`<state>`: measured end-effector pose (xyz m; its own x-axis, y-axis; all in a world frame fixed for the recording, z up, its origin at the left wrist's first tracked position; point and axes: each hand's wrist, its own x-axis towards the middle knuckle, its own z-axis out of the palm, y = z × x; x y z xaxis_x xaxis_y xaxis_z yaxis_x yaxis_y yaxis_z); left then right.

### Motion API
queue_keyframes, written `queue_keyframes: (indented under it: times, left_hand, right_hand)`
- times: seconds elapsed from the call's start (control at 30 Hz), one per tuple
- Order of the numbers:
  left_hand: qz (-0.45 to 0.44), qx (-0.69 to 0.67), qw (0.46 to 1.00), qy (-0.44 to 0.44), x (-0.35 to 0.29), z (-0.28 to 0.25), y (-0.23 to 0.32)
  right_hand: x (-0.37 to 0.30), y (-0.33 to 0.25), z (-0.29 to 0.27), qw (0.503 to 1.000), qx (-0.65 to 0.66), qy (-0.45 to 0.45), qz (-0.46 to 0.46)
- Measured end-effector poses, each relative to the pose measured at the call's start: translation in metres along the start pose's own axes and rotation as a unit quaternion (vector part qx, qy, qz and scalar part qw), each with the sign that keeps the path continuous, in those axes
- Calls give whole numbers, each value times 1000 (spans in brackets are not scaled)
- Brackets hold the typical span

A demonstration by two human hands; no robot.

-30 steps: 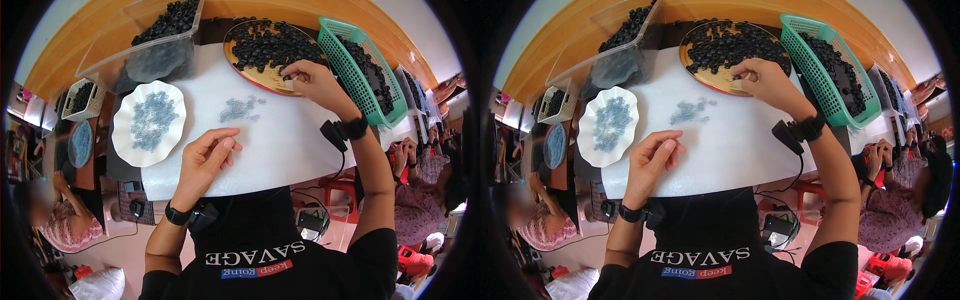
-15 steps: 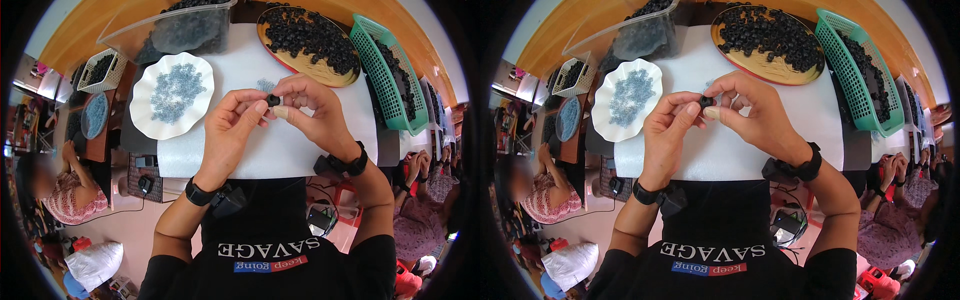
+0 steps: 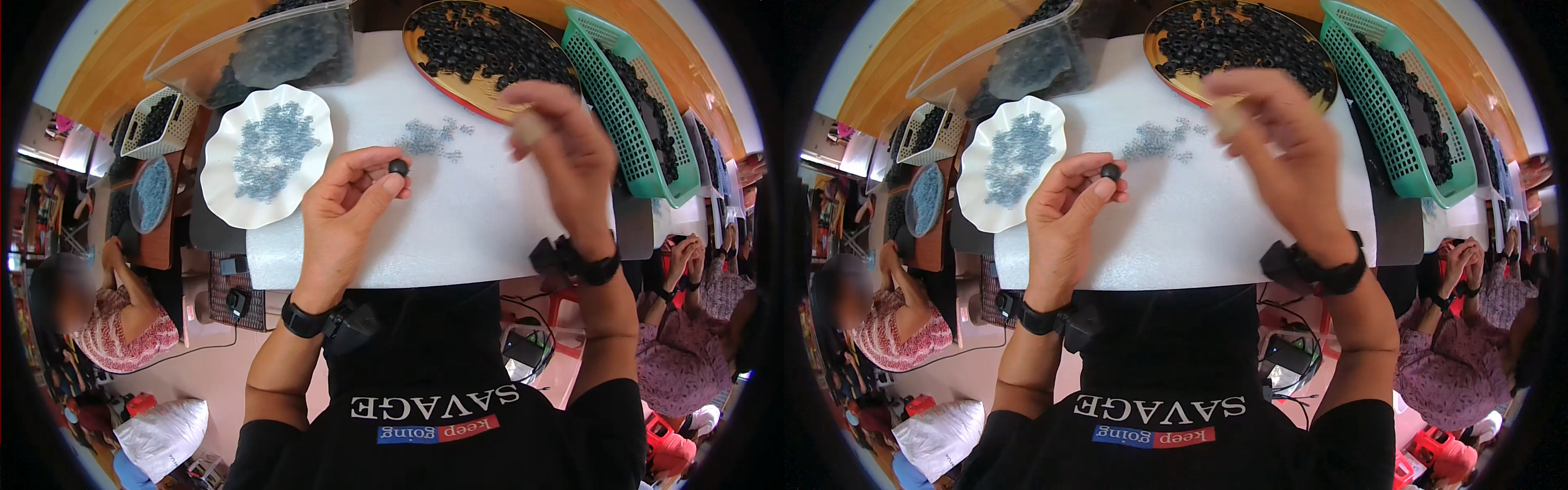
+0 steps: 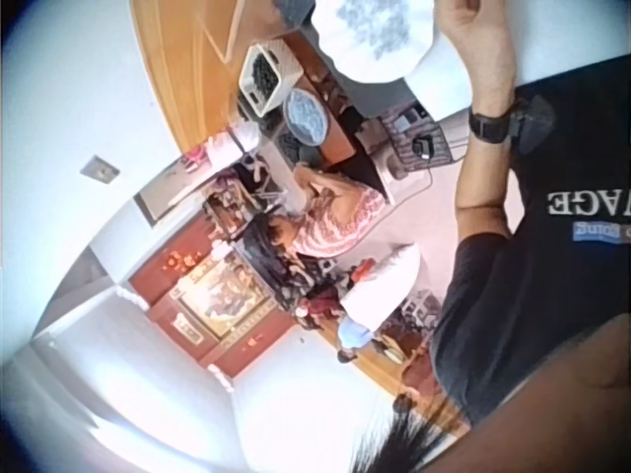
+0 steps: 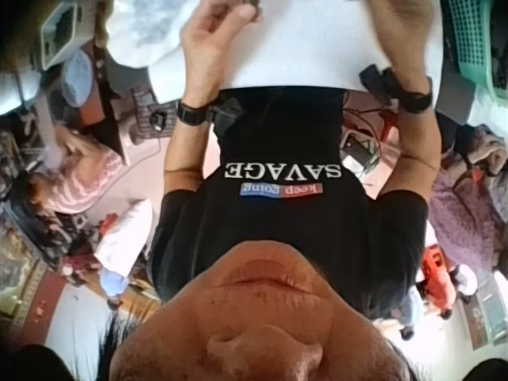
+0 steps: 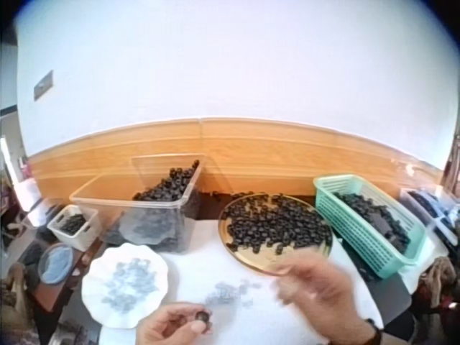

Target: Inspecting and assembling small black plastic components with metallic inserts at a production table.

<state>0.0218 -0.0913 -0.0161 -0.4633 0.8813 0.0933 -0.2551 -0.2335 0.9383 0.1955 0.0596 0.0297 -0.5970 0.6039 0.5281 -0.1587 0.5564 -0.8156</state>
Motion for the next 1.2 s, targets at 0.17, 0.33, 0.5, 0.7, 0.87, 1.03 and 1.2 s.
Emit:
queue_keyframes:
  times: [0.17,0.33,0.5,0.7,0.87,1.03,1.2]
  left_hand:
    - [1,-1,1000,14,-6,-12,-1]
    - [4,-9,1000,10,-7,-14,-6]
    - [5,-15,1000,11,-6,-15,-6]
    - [-19,23,1000,0,-7,-15,-7]
    - [2,21,1000,-5,-6,-14,-10]
    - [3,27,1000,-9,-6,-16,-11]
    - [5,30,999,-15,-6,-16,-10]
  right_hand:
    - [8,-12,-48,982,56,183,0]
    - [2,-5,-27,981,-78,-86,153]
    - [4,25,-11,947,-253,-182,79]
    - [18,41,-10,919,-346,-189,-3]
    - [18,49,-2,906,-377,-186,-44]
    - [16,47,-1,895,-406,-185,-3]
    - [14,46,0,894,-408,-183,-24]
